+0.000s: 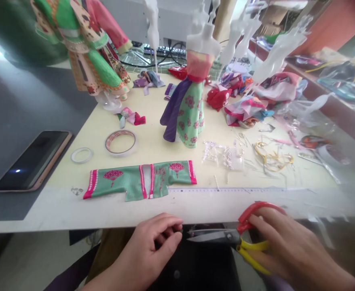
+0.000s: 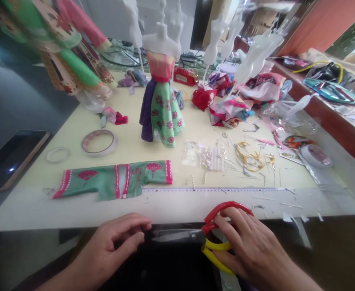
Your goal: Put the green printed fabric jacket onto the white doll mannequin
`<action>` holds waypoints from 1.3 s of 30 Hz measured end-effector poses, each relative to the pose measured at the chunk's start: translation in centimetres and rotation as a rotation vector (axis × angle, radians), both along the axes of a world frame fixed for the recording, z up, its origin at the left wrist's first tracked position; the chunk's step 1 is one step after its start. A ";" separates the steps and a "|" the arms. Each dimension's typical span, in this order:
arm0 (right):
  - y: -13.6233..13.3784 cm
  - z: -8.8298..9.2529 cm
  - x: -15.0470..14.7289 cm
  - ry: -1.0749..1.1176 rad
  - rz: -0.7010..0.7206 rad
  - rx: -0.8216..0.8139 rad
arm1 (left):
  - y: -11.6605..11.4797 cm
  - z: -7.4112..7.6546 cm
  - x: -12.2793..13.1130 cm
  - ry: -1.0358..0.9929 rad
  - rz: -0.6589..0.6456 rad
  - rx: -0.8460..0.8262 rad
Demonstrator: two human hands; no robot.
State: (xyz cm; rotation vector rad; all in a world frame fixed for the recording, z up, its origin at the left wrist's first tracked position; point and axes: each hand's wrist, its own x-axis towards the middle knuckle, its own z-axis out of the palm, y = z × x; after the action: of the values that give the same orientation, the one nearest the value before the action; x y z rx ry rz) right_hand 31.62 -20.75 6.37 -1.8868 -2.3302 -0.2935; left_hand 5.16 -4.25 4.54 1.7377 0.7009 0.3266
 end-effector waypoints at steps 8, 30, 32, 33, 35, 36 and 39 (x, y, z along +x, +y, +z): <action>1.3 0.3 -1.3 -0.046 0.060 -0.039 | 0.0 0.5 0.3 0.178 -0.005 -0.592; 2.0 1.8 -2.2 -0.078 0.142 -0.047 | -0.2 1.8 1.1 0.312 -0.057 -0.463; 2.0 1.8 -2.2 -0.079 0.142 -0.065 | -0.3 1.8 1.0 0.323 -0.064 -0.464; 2.0 1.8 -2.2 -0.085 0.142 -0.070 | -0.3 1.8 1.0 0.324 -0.067 -0.463; 2.0 1.9 -2.1 -0.098 0.145 -0.072 | -0.3 1.7 0.9 0.320 -0.072 -0.450; 2.0 1.9 -2.1 -0.103 0.145 -0.070 | -0.3 1.6 0.9 0.318 -0.076 -0.443; 2.1 2.1 -2.1 -0.121 0.151 -0.070 | -0.2 1.6 0.7 0.322 -0.080 -0.424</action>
State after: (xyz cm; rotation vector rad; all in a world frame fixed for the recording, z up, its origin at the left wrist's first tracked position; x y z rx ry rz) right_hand 29.47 -18.69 8.45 -1.7550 -2.5777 -0.3218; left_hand 5.91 -4.46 6.11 1.4167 0.8586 -0.1559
